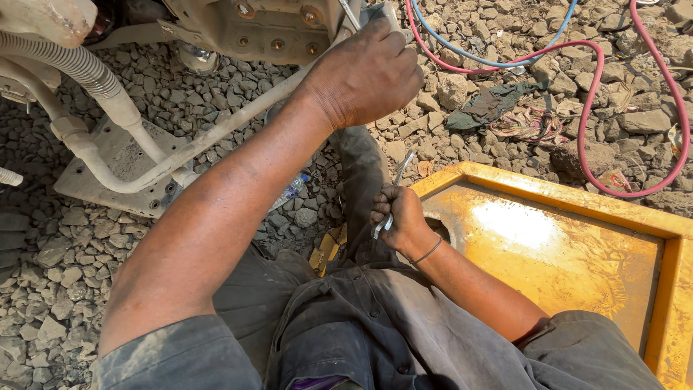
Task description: The person uses a wrench to tighten bolts on the undercarriage of a vehicle. They repeatedly reposition the wrench and apply torque to fasteners while working in a confined space beneath the vehicle.
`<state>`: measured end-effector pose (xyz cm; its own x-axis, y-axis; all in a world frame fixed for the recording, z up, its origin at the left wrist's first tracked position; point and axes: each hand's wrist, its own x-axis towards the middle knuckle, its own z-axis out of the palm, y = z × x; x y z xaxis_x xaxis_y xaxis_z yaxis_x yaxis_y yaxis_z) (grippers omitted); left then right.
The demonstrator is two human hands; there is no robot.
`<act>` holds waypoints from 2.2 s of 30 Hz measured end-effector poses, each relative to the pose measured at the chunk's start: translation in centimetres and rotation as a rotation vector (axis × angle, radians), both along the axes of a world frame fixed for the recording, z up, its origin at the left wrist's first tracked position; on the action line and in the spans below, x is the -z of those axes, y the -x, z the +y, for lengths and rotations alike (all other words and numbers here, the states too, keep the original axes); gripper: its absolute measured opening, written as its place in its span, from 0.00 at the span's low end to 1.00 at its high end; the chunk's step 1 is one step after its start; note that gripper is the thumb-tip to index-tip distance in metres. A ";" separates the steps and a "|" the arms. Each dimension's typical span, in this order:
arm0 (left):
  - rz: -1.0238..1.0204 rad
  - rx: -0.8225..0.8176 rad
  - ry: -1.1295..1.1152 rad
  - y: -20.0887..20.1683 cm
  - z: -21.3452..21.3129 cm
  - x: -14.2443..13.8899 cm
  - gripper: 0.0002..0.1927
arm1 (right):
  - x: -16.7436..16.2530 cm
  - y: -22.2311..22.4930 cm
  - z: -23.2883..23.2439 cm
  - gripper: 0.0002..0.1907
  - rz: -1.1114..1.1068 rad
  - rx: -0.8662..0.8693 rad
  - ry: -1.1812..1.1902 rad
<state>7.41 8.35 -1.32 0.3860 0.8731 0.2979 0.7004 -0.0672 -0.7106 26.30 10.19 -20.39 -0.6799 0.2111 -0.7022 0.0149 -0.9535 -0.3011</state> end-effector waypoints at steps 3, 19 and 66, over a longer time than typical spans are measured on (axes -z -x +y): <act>0.034 -0.018 -0.004 -0.3 0.1 0.1 0.06 | 0.2 0.0 0.0 0.06 0.006 0.003 -0.001; -0.002 0.006 -0.031 -0.6 0.3 0.3 0.06 | 1.3 0.0 -0.3 0.07 0.004 -0.032 0.008; -0.077 0.111 -0.064 -1.3 -2.0 -4.1 0.08 | -10.3 -0.1 3.8 0.09 0.399 0.137 -0.110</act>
